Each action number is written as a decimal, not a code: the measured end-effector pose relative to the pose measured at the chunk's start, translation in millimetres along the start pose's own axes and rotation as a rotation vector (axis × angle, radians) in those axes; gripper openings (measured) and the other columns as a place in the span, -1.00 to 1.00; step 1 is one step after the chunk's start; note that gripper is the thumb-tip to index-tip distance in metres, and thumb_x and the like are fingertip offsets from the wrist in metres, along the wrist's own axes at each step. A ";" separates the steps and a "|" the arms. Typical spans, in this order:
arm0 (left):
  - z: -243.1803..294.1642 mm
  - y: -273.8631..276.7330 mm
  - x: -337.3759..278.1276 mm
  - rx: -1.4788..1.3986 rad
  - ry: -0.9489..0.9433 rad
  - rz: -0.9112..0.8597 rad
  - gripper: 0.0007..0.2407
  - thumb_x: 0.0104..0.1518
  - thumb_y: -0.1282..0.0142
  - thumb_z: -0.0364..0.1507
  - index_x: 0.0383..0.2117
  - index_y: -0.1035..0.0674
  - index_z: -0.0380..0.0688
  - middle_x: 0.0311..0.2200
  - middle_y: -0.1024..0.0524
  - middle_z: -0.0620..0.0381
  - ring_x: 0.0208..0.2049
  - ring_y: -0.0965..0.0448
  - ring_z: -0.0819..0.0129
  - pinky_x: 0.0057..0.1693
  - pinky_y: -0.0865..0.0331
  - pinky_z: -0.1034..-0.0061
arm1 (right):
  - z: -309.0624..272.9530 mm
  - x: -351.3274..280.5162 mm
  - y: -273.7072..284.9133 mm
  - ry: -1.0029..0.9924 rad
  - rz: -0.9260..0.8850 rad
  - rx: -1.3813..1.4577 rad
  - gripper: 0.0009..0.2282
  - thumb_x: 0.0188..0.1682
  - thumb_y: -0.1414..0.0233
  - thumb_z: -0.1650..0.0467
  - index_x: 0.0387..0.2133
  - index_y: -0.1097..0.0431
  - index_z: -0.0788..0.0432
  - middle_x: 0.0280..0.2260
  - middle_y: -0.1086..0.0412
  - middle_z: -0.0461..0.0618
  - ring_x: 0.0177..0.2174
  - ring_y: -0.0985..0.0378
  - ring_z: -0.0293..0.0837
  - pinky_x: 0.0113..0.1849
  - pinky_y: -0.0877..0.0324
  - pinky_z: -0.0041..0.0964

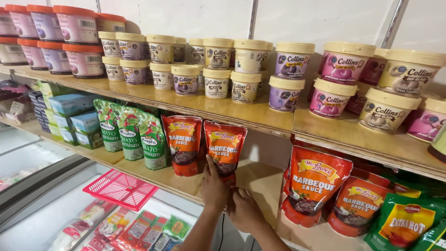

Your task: Stocking and arranging packets of barbecue sauce on a grocery store shelf from a red plastic basket.

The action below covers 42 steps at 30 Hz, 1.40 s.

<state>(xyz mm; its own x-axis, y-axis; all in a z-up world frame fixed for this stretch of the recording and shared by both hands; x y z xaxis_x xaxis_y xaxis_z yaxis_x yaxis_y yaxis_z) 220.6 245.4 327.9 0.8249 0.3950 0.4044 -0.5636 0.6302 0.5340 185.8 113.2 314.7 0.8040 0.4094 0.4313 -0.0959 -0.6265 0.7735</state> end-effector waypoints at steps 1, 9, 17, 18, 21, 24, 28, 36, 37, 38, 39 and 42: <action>-4.7 -5.0 4.7 -0.006 -0.022 0.026 0.04 -0.14 -0.39 -0.34 0.42 0.24 0.01 0.31 -0.15 -0.24 0.13 -0.39 -0.27 0.12 -0.43 0.07 | 1.1 -1.9 -2.6 0.026 -0.016 -0.047 -0.68 -0.06 -0.05 0.40 -0.05 -0.33 0.30 0.00 -0.34 0.21 0.07 -0.30 0.19 0.11 -0.22 -0.03; -32.2 -43.5 62.9 0.064 -0.071 0.121 -0.06 0.00 -0.29 -0.39 0.44 0.20 -0.10 0.21 -0.25 -0.27 0.04 -0.45 -0.29 0.10 -0.42 0.01 | 19.6 -2.4 -14.0 0.058 -0.005 -0.126 -0.64 -0.03 -0.02 0.34 -0.01 -0.34 0.31 0.06 -0.30 0.25 0.10 -0.26 0.20 0.12 -0.18 -0.03; -35.6 -45.0 88.4 0.109 -0.070 0.012 -0.05 -0.02 -0.37 -0.21 0.44 0.10 -0.09 -0.02 -0.43 -0.25 -0.05 -0.53 -0.23 0.01 -0.48 0.03 | 18.6 -2.9 -14.1 0.044 0.003 -0.105 -0.63 -0.03 -0.05 0.32 0.01 -0.37 0.25 0.12 -0.26 0.26 0.16 -0.23 0.21 0.17 -0.15 -0.03; -41.8 -53.9 94.3 0.108 -0.068 0.007 -0.05 -0.02 -0.37 -0.21 0.44 0.10 -0.09 -0.02 -0.43 -0.25 -0.05 -0.53 -0.23 0.01 -0.48 0.03 | 18.8 -2.9 -13.6 0.040 0.000 -0.105 -0.63 -0.03 -0.05 0.32 0.01 -0.37 0.25 0.12 -0.26 0.26 0.16 -0.23 0.21 0.17 -0.15 -0.03; -50.5 -66.1 100.8 0.216 -0.068 -0.010 -0.18 -0.03 -0.39 -0.16 0.32 -0.08 -0.06 -0.02 -0.46 -0.20 -0.04 -0.56 -0.16 0.00 -0.51 0.07 | 17.9 -4.1 -14.1 0.031 -0.003 -0.098 -0.62 -0.04 -0.06 0.32 0.02 -0.37 0.25 0.14 -0.26 0.25 0.16 -0.22 0.20 0.17 -0.14 -0.03; -40.4 -55.0 92.5 0.236 -0.048 -0.007 -0.08 -0.04 -0.37 -0.15 0.41 0.04 -0.07 -0.02 -0.45 -0.20 -0.06 -0.57 -0.14 -0.01 -0.52 0.08 | 14.6 -4.3 -12.1 0.016 -0.011 -0.108 -0.62 -0.04 -0.06 0.32 0.02 -0.37 0.24 0.14 -0.26 0.22 0.17 -0.22 0.18 0.18 -0.14 -0.05; -41.3 -48.3 87.8 0.160 -0.095 0.026 -0.07 -0.05 -0.38 -0.15 0.41 0.04 -0.06 0.00 -0.42 -0.24 -0.06 -0.54 -0.20 -0.02 -0.49 0.07 | 2.1 -5.1 -3.1 -0.036 -0.037 -0.106 -0.61 -0.04 -0.05 0.31 0.05 -0.36 0.20 0.12 -0.27 0.15 0.18 -0.21 0.11 0.19 -0.15 -0.08; -51.4 -59.4 87.1 0.101 -0.144 0.025 -0.12 0.01 -0.37 -0.14 0.36 0.01 -0.10 0.08 -0.36 -0.32 0.00 -0.49 -0.25 0.06 -0.45 0.07 | 3.8 -4.1 -3.0 -0.089 -0.080 -0.089 -0.60 -0.02 -0.04 0.30 0.08 -0.35 0.19 0.13 -0.25 0.10 0.20 -0.18 0.05 0.19 -0.14 -0.11; -41.0 -48.2 76.5 0.055 -0.100 -0.008 -0.07 -0.01 -0.35 -0.16 0.39 0.08 -0.21 0.11 -0.30 -0.37 0.04 -0.43 -0.27 0.13 -0.38 0.09 | 6.3 -4.0 -3.8 -0.075 -0.066 -0.089 -0.60 -0.03 -0.04 0.29 0.07 -0.35 0.20 0.13 -0.26 0.10 0.20 -0.19 0.05 0.19 -0.14 -0.12; -31.3 -36.4 65.9 0.011 -0.054 -0.041 -0.02 -0.02 -0.32 -0.19 0.41 0.15 -0.32 0.14 -0.24 -0.42 0.08 -0.37 -0.29 0.20 -0.32 0.11 | 8.1 -4.0 -5.4 -0.061 -0.053 -0.088 -0.60 -0.03 -0.04 0.29 0.06 -0.36 0.22 0.12 -0.28 0.10 0.20 -0.21 0.05 0.19 -0.15 -0.13; -45.0 -48.2 67.6 0.014 -0.050 -0.042 -0.02 -0.02 -0.32 -0.19 0.41 0.15 -0.32 0.14 -0.24 -0.42 0.08 -0.37 -0.29 0.20 -0.32 0.11 | 9.7 -2.8 -5.7 -0.061 -0.057 -0.085 -0.60 -0.03 -0.04 0.29 0.06 -0.36 0.22 0.12 -0.28 0.10 0.20 -0.21 0.05 0.19 -0.15 -0.13; -71.0 -72.1 62.1 0.307 -0.350 -0.008 -0.37 0.17 -0.15 -0.12 0.23 -0.25 -0.33 0.31 -0.12 -0.52 0.21 -0.18 -0.42 0.25 -0.11 0.07 | 17.5 -0.4 -9.5 -0.060 -0.039 -0.074 -0.59 -0.05 -0.06 0.28 0.03 -0.38 0.26 0.14 -0.27 0.12 0.20 -0.20 0.08 0.18 -0.15 -0.11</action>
<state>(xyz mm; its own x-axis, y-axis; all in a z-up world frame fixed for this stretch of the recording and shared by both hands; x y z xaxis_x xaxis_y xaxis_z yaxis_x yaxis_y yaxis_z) 315.5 271.9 261.9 0.7945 0.1084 0.5975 -0.5878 0.3841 0.7120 196.7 107.4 299.1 0.8415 0.3906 0.3733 -0.1052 -0.5593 0.8223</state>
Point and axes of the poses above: each hand's wrist, its own x-axis towards the middle knuckle, its own y-axis out of the back of the hand, z = x × y, the point moved 3 cm from there along x, towards the middle knuckle
